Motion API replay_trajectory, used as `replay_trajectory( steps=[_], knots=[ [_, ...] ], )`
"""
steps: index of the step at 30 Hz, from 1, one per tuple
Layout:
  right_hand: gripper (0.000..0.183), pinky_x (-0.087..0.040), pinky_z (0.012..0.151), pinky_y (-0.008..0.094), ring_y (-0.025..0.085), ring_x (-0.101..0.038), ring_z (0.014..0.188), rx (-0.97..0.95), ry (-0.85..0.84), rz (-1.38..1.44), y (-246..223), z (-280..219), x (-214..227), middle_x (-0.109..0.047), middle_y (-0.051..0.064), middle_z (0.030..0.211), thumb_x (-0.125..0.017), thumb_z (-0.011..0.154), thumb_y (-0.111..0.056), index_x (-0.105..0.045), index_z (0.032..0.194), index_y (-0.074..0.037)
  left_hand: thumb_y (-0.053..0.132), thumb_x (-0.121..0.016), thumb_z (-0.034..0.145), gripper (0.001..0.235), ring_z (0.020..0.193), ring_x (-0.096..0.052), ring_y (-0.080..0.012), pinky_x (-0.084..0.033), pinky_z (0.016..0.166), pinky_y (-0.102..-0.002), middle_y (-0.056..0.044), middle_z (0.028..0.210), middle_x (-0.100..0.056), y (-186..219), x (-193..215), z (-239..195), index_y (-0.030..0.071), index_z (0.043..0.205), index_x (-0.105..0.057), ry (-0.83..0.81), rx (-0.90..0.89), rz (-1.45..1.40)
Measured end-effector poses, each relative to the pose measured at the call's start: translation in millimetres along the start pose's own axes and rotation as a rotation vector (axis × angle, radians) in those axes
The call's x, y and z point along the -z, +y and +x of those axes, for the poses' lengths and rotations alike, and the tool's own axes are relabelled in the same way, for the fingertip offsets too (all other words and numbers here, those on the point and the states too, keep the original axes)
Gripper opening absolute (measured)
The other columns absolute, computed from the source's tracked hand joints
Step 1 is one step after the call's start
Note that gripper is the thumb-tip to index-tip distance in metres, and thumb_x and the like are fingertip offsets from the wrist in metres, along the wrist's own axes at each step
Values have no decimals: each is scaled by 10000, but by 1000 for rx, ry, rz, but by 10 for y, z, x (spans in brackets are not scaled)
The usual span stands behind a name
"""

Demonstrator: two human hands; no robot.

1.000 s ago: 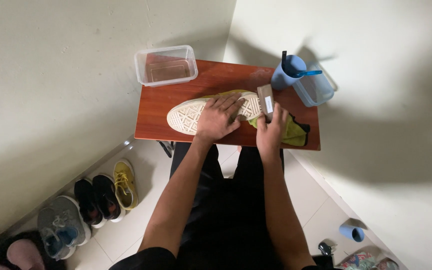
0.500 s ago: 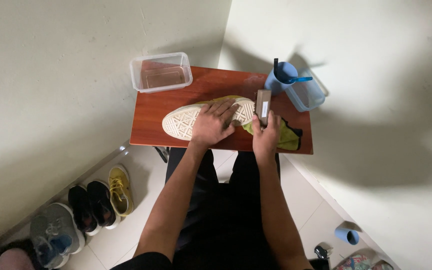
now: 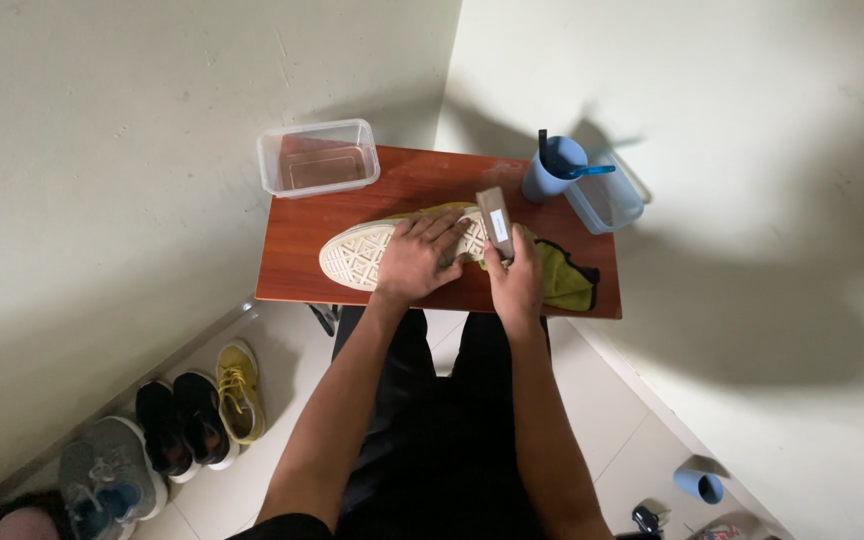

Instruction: The person cleans the sole of a white sneaker using a brush and a cleaning solution. They dip the brush into a container of liquid and scrub the shoe's tread pattern, then wipe the area with a green cloth.

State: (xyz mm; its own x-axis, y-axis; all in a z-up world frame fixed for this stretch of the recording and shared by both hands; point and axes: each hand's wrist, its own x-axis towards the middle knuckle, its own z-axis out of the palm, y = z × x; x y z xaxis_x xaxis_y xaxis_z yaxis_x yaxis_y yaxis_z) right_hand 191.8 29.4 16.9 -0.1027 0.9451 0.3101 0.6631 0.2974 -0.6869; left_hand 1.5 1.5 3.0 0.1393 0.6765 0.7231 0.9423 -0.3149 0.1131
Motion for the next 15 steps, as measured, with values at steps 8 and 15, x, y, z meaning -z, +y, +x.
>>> replay_trajectory(
  steps=[8,15],
  knots=[
    [575,-596,790,502,450,-660,1080,-25,19,20,-29,-11,-37,-640,232,1245,-686,980,-396,-553,1402,-29,503,-645,861,474,1215,-655,-131,-474,969,-336,43,1282,-708,-1,-21,-21,251,1257,-713,-14,7,-12],
    [546,-614,737,490,449,-677,1038,-13,0,26,29,-57,27,-660,216,1206,-721,953,-392,-580,1353,-48,531,-632,872,494,1235,-646,-120,-470,975,-332,54,1310,-698,-36,-80,-47,260,1279,-700,-12,2,-2]
  ],
)
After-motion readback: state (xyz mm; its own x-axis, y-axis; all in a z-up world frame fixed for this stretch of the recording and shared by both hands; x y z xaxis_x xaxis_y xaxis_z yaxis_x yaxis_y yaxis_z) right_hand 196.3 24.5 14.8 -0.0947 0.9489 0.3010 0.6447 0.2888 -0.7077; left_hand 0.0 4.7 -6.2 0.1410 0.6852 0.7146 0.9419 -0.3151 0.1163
